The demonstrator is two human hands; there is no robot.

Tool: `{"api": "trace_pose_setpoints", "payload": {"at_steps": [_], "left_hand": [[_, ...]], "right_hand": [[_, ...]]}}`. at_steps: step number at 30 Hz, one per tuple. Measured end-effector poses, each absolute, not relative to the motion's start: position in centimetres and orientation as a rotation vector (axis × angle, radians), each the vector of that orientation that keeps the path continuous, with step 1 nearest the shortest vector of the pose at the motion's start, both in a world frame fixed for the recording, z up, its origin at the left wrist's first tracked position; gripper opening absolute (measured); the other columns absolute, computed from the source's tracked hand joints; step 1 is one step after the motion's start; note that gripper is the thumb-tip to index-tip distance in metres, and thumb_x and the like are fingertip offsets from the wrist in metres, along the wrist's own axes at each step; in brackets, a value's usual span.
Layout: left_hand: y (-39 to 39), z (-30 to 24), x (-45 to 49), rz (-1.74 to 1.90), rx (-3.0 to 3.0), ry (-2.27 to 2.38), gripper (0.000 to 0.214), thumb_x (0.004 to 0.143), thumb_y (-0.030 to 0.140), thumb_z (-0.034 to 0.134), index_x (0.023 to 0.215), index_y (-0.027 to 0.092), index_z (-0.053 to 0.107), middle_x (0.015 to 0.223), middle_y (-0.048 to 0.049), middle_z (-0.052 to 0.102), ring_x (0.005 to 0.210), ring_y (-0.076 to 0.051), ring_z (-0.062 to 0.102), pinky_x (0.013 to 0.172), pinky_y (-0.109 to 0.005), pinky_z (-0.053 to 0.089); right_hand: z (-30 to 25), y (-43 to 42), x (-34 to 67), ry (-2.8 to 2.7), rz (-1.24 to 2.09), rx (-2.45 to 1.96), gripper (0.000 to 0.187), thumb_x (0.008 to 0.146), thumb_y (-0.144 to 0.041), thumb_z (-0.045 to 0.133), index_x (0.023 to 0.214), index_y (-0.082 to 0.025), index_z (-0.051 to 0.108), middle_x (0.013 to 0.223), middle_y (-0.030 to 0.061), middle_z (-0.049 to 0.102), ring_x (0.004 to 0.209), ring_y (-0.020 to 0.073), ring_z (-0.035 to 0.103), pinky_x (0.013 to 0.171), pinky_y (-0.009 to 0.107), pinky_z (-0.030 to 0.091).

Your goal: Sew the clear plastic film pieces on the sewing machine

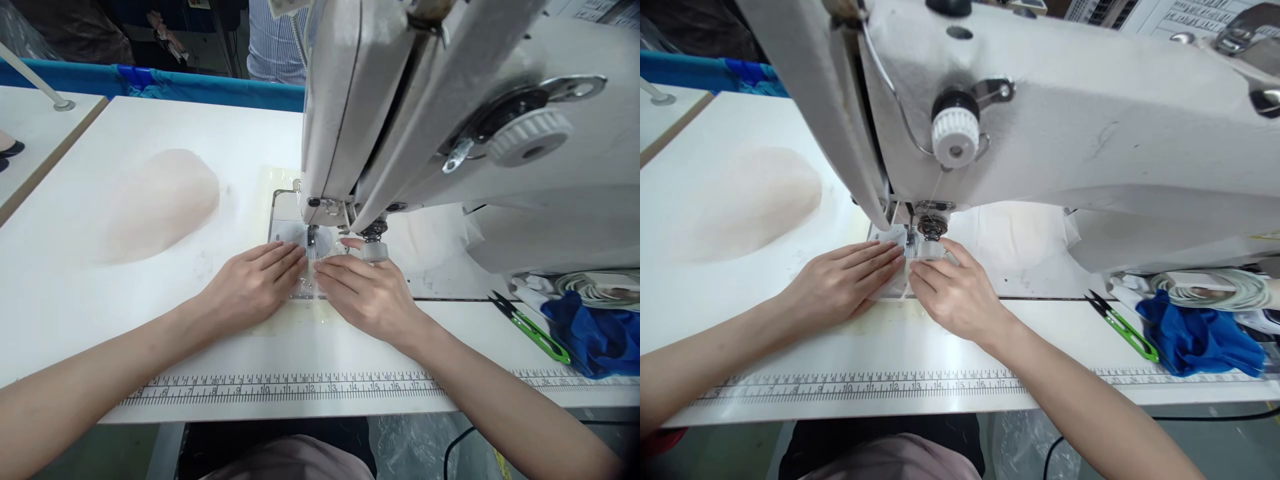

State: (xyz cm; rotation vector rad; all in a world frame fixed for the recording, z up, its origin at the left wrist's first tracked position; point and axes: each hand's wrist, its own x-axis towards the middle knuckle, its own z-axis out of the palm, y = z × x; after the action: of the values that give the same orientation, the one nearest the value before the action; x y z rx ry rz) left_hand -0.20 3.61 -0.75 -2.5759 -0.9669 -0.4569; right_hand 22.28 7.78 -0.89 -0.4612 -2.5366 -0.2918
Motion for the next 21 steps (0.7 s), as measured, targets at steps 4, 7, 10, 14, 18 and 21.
{"api": "trace_pose_setpoints", "payload": {"at_steps": [4, 7, 10, 14, 18, 21], "left_hand": [[3.52, -0.76, -0.15, -0.486, -2.597, -0.997, 0.030, 0.096, 0.016, 0.048, 0.119, 0.005, 0.064, 0.122, -0.0147, 0.066, 0.114, -0.025, 0.065, 0.098, -0.040, 0.056], [3.12, -0.70, -0.12, -0.512, -2.620, -0.984, 0.028, 0.095, 0.015, 0.051, 0.118, 0.010, 0.065, 0.123, -0.0111, 0.066, 0.114, -0.023, 0.065, 0.099, -0.038, 0.056], [3.06, -0.73, -0.12, -0.499, -2.606, -0.978, 0.027, 0.095, 0.016, 0.052, 0.117, 0.010, 0.066, 0.121, -0.0108, 0.067, 0.112, -0.023, 0.066, 0.098, -0.038, 0.056], [3.60, -0.91, -0.16, -0.485, -2.589, -0.983, 0.027, 0.095, 0.016, 0.052, 0.117, 0.007, 0.066, 0.120, -0.0128, 0.067, 0.111, -0.023, 0.066, 0.099, -0.038, 0.056], [3.62, -1.01, -0.09, -0.495, -2.584, -1.043, 0.029, 0.095, 0.019, 0.052, 0.120, 0.009, 0.065, 0.122, -0.0121, 0.066, 0.115, -0.024, 0.064, 0.101, -0.040, 0.054], [3.04, -0.94, 0.09, -0.558, -2.602, -1.022, 0.028, 0.094, 0.018, 0.055, 0.119, 0.010, 0.066, 0.121, -0.0111, 0.067, 0.113, -0.024, 0.065, 0.102, -0.040, 0.054]], "right_hand": [[-0.95, 8.01, 22.20, -2.546, -0.354, -0.478, 0.019, 0.092, -0.007, 0.053, 0.094, -0.018, 0.069, 0.101, 0.0015, 0.076, 0.081, 0.0131, 0.066, 0.100, 0.038, 0.047], [-1.02, 7.86, 22.22, -2.552, -0.355, -0.452, 0.017, 0.091, -0.007, 0.055, 0.096, -0.015, 0.069, 0.103, 0.0040, 0.075, 0.089, 0.0147, 0.067, 0.104, 0.039, 0.044], [-1.08, 7.72, 22.21, -2.545, -0.360, -0.445, 0.017, 0.092, -0.008, 0.055, 0.097, -0.015, 0.070, 0.103, 0.0041, 0.076, 0.095, 0.0143, 0.068, 0.105, 0.040, 0.043], [-1.07, 7.94, 22.02, -2.550, -0.365, -0.487, 0.016, 0.091, -0.009, 0.057, 0.099, -0.014, 0.070, 0.104, 0.0035, 0.075, 0.087, 0.0146, 0.069, 0.102, 0.041, 0.047], [-1.04, 8.11, 21.83, -2.546, -0.381, -0.513, 0.015, 0.089, -0.010, 0.059, 0.099, -0.012, 0.071, 0.101, 0.0033, 0.076, 0.079, 0.0154, 0.068, 0.098, 0.041, 0.051], [-1.05, 7.91, 21.86, -2.550, -0.398, -0.507, 0.018, 0.091, -0.010, 0.057, 0.098, -0.016, 0.071, 0.104, 0.0027, 0.075, 0.081, 0.0156, 0.069, 0.097, 0.040, 0.051]]}}
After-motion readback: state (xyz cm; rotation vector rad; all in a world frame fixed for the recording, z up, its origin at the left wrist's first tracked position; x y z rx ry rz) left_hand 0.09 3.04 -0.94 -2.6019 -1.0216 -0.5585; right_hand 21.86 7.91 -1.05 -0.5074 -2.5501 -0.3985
